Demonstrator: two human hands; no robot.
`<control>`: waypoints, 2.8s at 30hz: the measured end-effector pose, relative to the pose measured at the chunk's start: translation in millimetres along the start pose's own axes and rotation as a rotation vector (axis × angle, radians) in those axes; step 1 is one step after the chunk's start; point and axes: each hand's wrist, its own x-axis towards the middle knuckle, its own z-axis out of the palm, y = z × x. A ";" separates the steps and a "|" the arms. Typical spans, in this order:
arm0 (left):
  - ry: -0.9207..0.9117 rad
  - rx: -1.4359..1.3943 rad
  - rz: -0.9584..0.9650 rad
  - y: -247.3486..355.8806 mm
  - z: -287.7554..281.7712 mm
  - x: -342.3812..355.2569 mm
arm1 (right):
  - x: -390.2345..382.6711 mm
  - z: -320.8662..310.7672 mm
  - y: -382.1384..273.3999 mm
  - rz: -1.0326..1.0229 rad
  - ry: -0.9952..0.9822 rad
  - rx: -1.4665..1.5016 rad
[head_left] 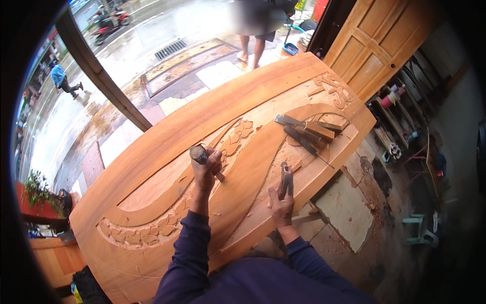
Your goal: The person uses a wooden mallet to strike a chisel while carving decorative patterns into a large wooden door.
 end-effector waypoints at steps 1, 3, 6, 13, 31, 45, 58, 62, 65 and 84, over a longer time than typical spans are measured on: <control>0.003 0.005 0.014 -0.9 -1.1 1.3 | 1.2 -0.8 0.5 -0.021 -0.012 -0.028; 0.018 -0.001 0.027 -1.2 -0.8 1.5 | 0.7 -2.9 -3.7 0.007 -0.032 -0.013; 0.002 0.007 0.029 2.5 -0.2 0.2 | -2.9 -3.1 -12.8 0.034 -0.026 0.009; -0.003 -0.017 0.057 3.5 -1.7 1.9 | -2.1 -3.2 -24.7 -0.135 0.009 -0.129; -0.012 0.066 -0.038 5.0 1.8 4.2 | -5.4 11.2 -10.4 -0.022 0.093 -0.142; -0.089 0.256 -0.096 33.7 -6.6 -1.3 | -4.9 32.9 -25.7 -0.120 0.060 -0.186; -0.276 0.150 -0.150 31.1 -15.8 12.1 | -6.5 28.6 -37.3 0.041 0.063 -0.052; -0.166 0.325 -0.194 6.6 -21.9 20.4 | 0.2 18.4 -24.8 -0.045 0.045 -0.163; -0.248 0.165 -0.137 1.3 -31.6 21.4 | -6.6 20.7 -16.4 -0.008 0.042 -0.186; -0.205 0.008 -0.142 26.2 -8.3 14.6 | -9.3 10.8 -26.3 0.026 0.034 0.045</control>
